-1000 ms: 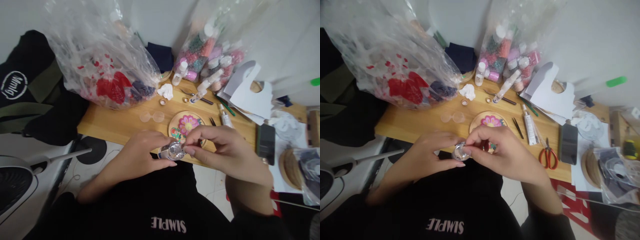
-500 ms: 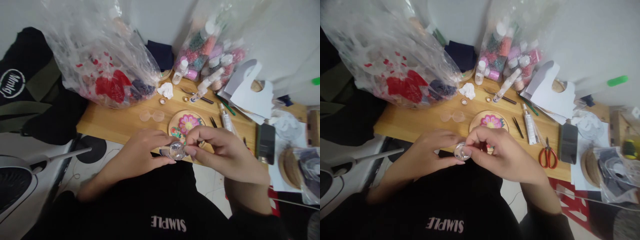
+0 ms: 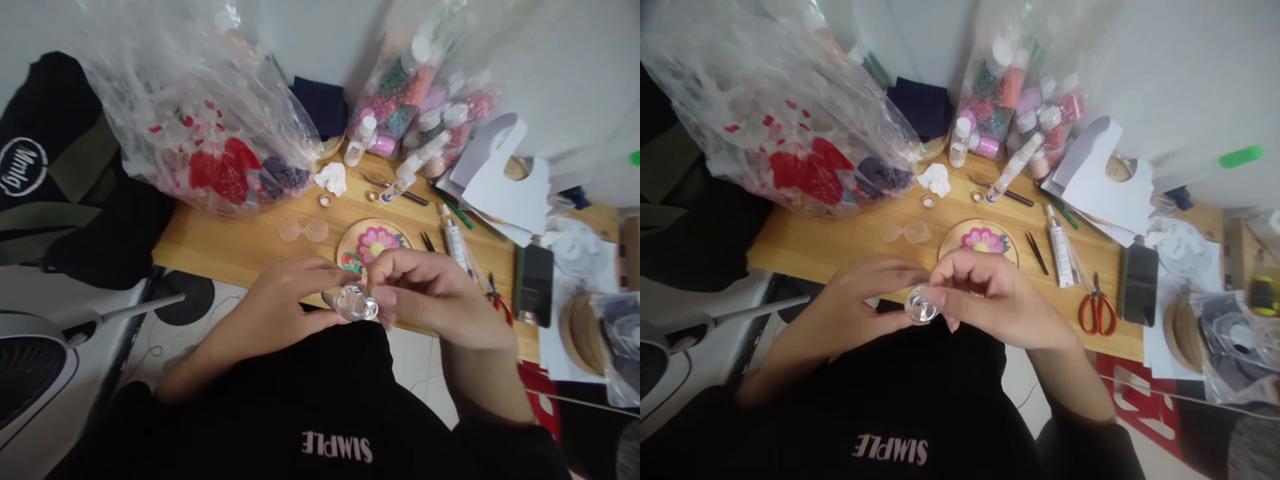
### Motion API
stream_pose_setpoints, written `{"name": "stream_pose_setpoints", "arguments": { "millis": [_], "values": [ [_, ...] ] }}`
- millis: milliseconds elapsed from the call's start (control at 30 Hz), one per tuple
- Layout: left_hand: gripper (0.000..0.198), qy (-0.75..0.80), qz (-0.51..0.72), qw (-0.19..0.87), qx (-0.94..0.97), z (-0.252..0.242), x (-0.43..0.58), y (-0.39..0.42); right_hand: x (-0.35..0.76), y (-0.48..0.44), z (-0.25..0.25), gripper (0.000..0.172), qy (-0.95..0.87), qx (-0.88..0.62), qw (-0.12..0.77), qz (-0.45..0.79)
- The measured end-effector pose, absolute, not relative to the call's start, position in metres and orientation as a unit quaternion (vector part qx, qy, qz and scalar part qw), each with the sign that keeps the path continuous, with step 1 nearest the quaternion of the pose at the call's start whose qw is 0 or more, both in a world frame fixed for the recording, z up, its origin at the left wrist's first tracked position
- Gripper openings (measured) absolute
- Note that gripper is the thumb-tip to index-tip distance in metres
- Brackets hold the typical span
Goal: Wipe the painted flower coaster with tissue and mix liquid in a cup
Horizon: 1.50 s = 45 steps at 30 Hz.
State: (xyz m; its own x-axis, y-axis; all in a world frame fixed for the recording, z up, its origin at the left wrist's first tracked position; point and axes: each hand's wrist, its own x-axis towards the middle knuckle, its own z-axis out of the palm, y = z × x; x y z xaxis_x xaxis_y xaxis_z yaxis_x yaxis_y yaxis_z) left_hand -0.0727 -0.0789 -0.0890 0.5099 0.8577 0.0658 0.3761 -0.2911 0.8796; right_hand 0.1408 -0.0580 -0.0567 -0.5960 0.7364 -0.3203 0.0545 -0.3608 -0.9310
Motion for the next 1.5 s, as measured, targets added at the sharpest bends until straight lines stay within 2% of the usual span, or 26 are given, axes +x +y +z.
{"name": "stream_pose_setpoints", "arguments": {
  "millis": [367, 500, 667, 867, 1100, 1300, 1500],
  "values": [
    [0.027, 0.430, 0.241, 0.469, 0.732, -0.086, -0.073, -0.077, 0.141, -0.058, -0.067, 0.017, -0.500, -0.370, 0.304, 0.722],
    [0.029, 0.416, 0.250, 0.492, 0.723, -0.090, -0.074, -0.075, 0.147, -0.060, -0.078, 0.021, -0.590, -0.377, 0.345, 0.624],
    [0.029, 0.439, 0.270, 0.502, 0.694, -0.095, -0.074, -0.074, 0.144, -0.069, -0.098, 0.045, -0.713, -0.378, 0.351, 0.475],
    [0.034, 0.475, 0.275, 0.504, 0.667, -0.102, -0.067, -0.070, 0.135, -0.080, -0.121, 0.045, -0.699, -0.405, 0.387, 0.444],
    [0.039, 0.464, 0.264, 0.420, 0.734, -0.108, -0.074, -0.067, 0.141, -0.083, -0.137, 0.040, -0.650, -0.386, 0.410, 0.510],
    [0.033, 0.535, 0.274, 0.233, 0.765, -0.134, -0.102, -0.045, 0.147, -0.086, -0.132, 0.037, -0.589, -0.390, 0.431, 0.561],
    [0.031, 0.512, 0.258, 0.241, 0.783, -0.169, -0.093, -0.025, 0.148, -0.082, -0.128, 0.036, -0.594, -0.398, 0.457, 0.530]
  ]
}}
